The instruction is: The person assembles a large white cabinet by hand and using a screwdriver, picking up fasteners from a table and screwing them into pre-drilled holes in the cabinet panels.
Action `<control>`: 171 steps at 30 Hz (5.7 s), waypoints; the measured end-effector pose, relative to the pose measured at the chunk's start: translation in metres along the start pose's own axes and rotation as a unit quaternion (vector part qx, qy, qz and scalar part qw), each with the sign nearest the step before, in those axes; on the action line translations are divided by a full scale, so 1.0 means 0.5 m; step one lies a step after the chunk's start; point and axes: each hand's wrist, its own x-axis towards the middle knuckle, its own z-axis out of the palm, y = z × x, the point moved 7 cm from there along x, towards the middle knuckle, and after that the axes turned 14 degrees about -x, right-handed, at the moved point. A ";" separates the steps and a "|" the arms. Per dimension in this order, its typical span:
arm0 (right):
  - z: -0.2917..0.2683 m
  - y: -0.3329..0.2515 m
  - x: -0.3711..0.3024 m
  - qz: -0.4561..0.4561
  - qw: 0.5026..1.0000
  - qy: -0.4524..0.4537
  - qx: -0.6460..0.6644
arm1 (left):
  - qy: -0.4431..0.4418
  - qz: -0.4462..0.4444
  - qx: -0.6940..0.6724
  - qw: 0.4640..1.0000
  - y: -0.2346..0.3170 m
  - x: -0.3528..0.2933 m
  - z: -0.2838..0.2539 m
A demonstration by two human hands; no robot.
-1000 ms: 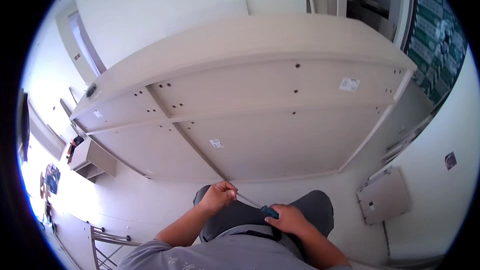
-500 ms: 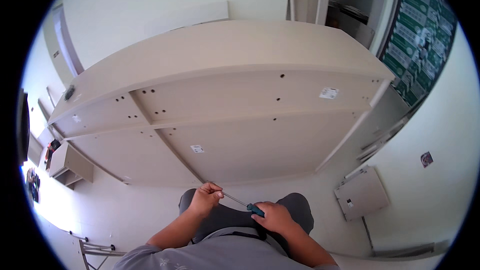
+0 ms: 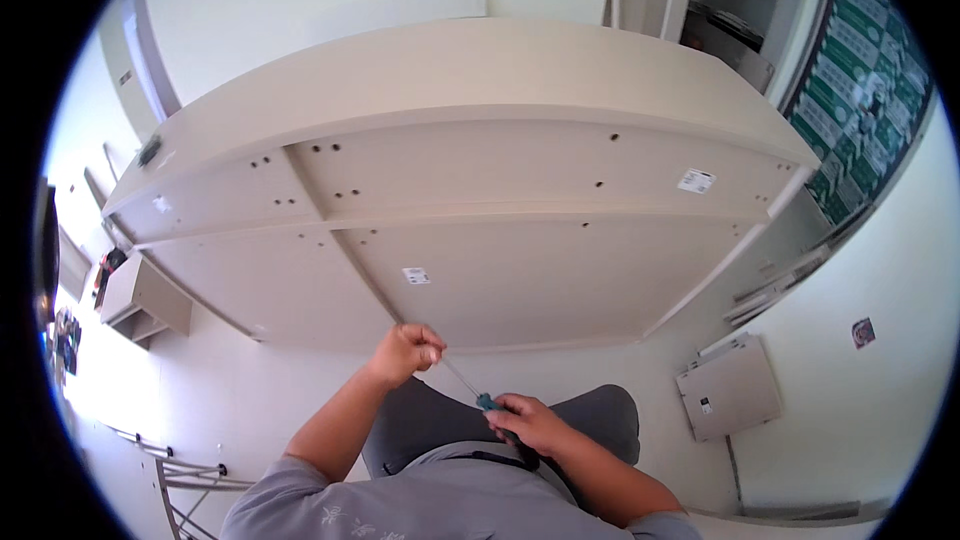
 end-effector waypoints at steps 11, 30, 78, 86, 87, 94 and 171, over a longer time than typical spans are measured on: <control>0.183 -0.310 0.215 -0.070 0.987 -0.034 0.141 | 0.109 0.037 -0.380 0.918 0.202 0.104 -0.119; 0.279 -0.349 0.270 -0.027 0.929 -0.018 0.369 | 0.276 -0.113 -0.436 0.849 -0.340 -0.103 -0.218; 0.040 -0.143 0.131 -0.047 0.867 0.043 -0.494 | 0.093 -0.022 -0.394 0.914 -0.091 -0.116 -0.147; 0.051 -0.159 0.128 -0.086 0.852 0.056 -0.514 | 0.143 -0.051 -0.227 0.962 -0.034 -0.118 -0.112; 0.052 -0.162 0.127 -0.100 0.853 0.061 -0.509 | 0.130 -0.049 -0.208 0.968 -0.034 -0.115 -0.114; 0.031 -0.155 0.121 -0.082 0.855 -0.015 -0.511 | 0.047 -0.021 0.097 0.994 0.009 -0.123 -0.086; -0.007 0.040 0.120 0.053 0.892 0.006 -0.448 | 0.121 -0.134 -0.225 0.957 -0.306 -0.051 -0.095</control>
